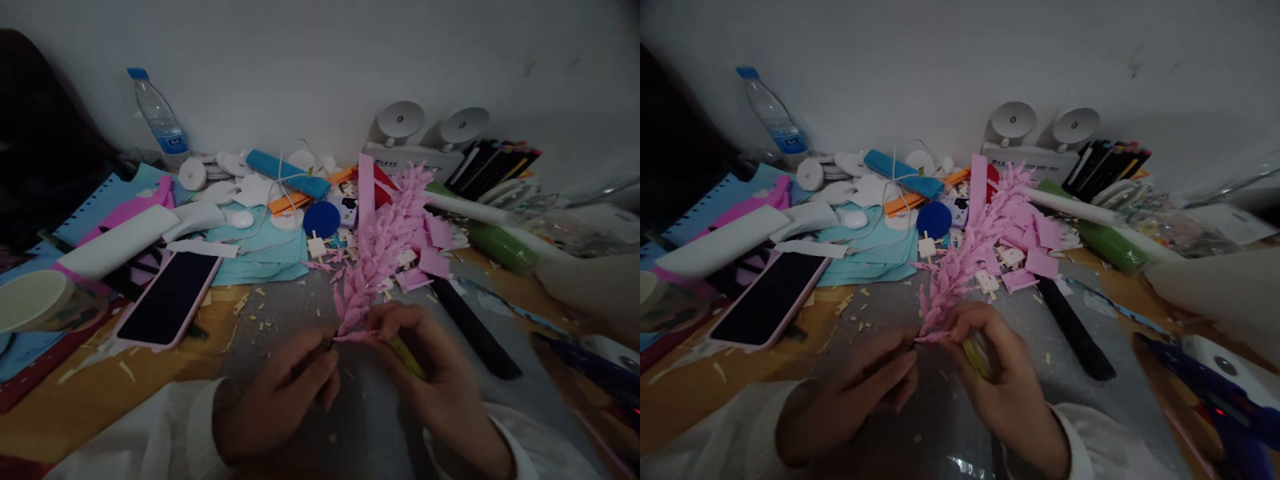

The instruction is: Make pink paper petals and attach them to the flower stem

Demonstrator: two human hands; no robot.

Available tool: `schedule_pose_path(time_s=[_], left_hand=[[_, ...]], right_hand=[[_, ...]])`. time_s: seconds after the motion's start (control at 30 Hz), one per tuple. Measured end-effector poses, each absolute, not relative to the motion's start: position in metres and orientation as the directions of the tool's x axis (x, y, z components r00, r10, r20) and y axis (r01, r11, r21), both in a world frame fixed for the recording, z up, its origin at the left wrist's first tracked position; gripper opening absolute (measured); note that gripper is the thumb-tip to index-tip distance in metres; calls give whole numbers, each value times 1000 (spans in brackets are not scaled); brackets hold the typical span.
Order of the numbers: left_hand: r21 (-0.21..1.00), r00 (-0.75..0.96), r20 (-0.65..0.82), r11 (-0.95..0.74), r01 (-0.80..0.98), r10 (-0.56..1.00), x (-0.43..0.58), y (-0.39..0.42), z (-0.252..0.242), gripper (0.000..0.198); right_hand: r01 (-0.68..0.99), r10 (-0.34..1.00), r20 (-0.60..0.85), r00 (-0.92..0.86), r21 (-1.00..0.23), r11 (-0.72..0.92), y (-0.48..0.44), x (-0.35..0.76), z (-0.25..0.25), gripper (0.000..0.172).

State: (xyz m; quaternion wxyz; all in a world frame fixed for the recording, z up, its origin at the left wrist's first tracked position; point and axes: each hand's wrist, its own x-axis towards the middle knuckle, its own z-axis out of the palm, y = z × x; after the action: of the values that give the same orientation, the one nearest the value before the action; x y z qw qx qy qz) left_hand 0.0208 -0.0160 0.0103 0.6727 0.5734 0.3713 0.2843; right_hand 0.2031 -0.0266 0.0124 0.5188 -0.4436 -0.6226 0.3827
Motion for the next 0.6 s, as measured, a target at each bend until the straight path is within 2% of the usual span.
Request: schedule_pose_path(time_s=[0.37,0.6], left_hand=[[973,510,-222,157,167,831,26,-14,6,31],[962,541,-257,262,70,801,26,-15,12,31]], right_hand=[[224,956,273,-108,-930,291,-22,207,12,12],[241,936,326,-134,-905,350,-22,208,12,12]])
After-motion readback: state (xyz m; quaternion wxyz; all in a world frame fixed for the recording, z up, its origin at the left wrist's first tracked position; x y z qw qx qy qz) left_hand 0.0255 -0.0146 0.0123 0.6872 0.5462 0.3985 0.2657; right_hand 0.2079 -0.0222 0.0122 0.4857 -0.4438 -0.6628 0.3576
